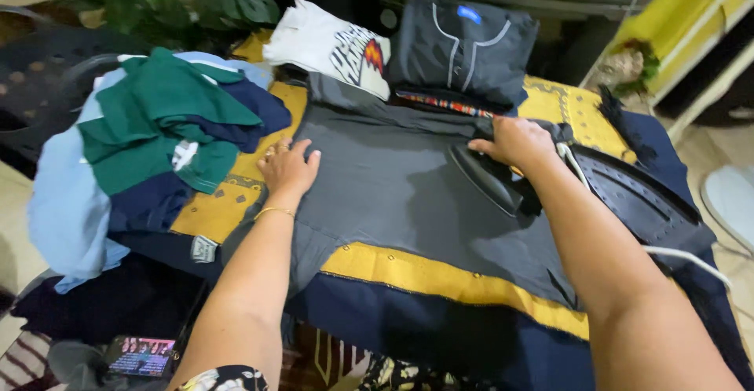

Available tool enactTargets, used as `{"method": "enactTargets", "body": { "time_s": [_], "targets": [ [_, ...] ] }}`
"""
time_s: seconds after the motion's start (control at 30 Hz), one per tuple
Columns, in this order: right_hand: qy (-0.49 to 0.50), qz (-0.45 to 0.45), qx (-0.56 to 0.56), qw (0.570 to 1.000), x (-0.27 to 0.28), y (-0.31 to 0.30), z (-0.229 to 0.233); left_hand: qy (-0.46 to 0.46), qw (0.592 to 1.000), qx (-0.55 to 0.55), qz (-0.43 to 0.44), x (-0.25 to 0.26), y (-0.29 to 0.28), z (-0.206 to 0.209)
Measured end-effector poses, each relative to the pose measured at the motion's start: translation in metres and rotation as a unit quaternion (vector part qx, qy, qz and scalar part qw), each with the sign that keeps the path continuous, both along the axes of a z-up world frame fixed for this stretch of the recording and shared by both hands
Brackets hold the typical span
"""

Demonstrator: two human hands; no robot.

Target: Ironing a grey t-shirt and then folding it on a flat surface.

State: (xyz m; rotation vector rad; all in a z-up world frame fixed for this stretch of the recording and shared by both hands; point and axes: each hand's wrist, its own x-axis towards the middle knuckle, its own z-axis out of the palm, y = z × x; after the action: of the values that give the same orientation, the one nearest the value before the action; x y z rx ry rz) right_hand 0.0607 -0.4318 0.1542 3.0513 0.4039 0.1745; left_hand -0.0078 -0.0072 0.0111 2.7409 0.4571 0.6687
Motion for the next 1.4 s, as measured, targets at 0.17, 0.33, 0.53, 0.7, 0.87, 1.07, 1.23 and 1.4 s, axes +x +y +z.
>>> {"method": "enactTargets", "body": {
  "time_s": [0.17, 0.33, 0.53, 0.7, 0.87, 1.07, 1.23, 1.4],
  "targets": [
    [0.012, -0.011, 0.004, 1.0, 0.013, -0.005, -0.007, -0.012, 1.0, -0.008, 0.001, 0.0, 0.001, -0.001],
    [0.065, -0.016, -0.002, 0.998, -0.025, -0.007, 0.006, 0.002, 1.0, -0.005, 0.0, 0.003, -0.002, 0.003],
    [0.03, 0.015, -0.034, 0.999, -0.025, -0.007, -0.002, 0.009, 1.0, -0.005, 0.003, 0.001, -0.002, 0.003],
    [-0.035, 0.014, 0.01, 0.999, -0.007, -0.004, -0.005, 0.026, 1.0, -0.005, 0.002, 0.001, -0.003, 0.008],
    [0.043, 0.085, -0.02, 0.995, -0.027, 0.023, 0.014, 0.008, 1.0, 0.007, -0.007, 0.005, 0.0, -0.003],
    [0.075, 0.129, -0.033, 0.988, -0.023, 0.066, 0.011, -0.01, 1.0, -0.001, -0.009, 0.002, 0.0, -0.001],
    [0.044, 0.102, -0.003, 0.994, 0.004, 0.088, 0.001, -0.091, 0.996, -0.015, -0.007, 0.013, 0.018, -0.019],
    [0.045, 0.153, 0.0, 0.987, -0.002, 0.093, 0.006, -0.019, 0.998, -0.048, -0.033, 0.052, 0.091, -0.056]
  ]
}}
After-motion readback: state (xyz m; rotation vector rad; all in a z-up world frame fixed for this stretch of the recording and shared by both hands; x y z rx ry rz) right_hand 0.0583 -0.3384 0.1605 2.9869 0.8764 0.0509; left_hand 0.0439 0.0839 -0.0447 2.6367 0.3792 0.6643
